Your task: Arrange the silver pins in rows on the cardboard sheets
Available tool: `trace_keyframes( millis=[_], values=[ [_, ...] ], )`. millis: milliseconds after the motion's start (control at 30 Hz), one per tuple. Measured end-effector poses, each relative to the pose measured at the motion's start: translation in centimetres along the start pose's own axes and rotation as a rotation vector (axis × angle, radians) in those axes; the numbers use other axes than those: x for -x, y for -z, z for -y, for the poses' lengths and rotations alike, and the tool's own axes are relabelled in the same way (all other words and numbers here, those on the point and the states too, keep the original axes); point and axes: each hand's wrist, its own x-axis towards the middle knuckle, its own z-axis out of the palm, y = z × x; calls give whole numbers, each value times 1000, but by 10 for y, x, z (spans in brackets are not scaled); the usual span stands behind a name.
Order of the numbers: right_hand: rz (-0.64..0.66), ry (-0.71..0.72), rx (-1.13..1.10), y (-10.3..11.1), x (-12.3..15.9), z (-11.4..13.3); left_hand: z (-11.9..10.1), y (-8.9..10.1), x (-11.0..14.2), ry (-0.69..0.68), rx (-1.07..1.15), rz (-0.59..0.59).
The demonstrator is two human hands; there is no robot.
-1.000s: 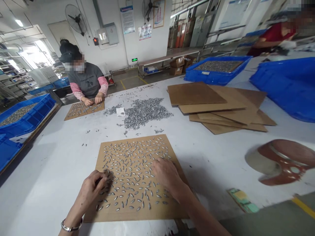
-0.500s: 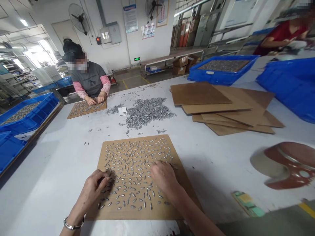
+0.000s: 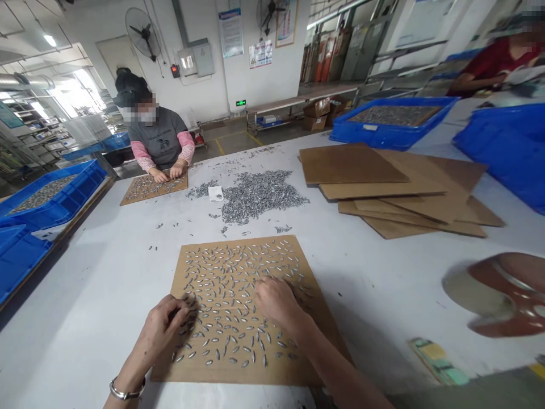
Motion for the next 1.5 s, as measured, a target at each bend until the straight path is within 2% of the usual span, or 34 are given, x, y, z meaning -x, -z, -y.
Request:
trace_keyframes(
  millis=[233,367,633,900,1000,1200,1300,1400,1500],
  values=[
    [-66,-41,-43,-1,0,-5,-3,-2,-1,-19,10,19],
    [-108,-6,-36,-2,-1,3,0,-3,-1,-15,3,23],
    [19,-19,5,-5,-17,18,0,-2,3,9,32,23],
    [-10,-52,-16,-1,-12,18,4,-4,3,28,29,28],
    [-71,-53,-85,1,-8,5,0,-1,3,30,18,21],
    [-281,-156,-88,12,12,-47,-2,11,0,45,-24,-31],
    [-261,-167,-69,20,23,-60,1,16,-4,68,-51,-64],
    [-180,-181,-52,20,27,-59,3,18,-6,63,-65,-77],
    [-159,-155,-83,17,24,-58,4,17,-6,45,-73,-73]
  ],
)
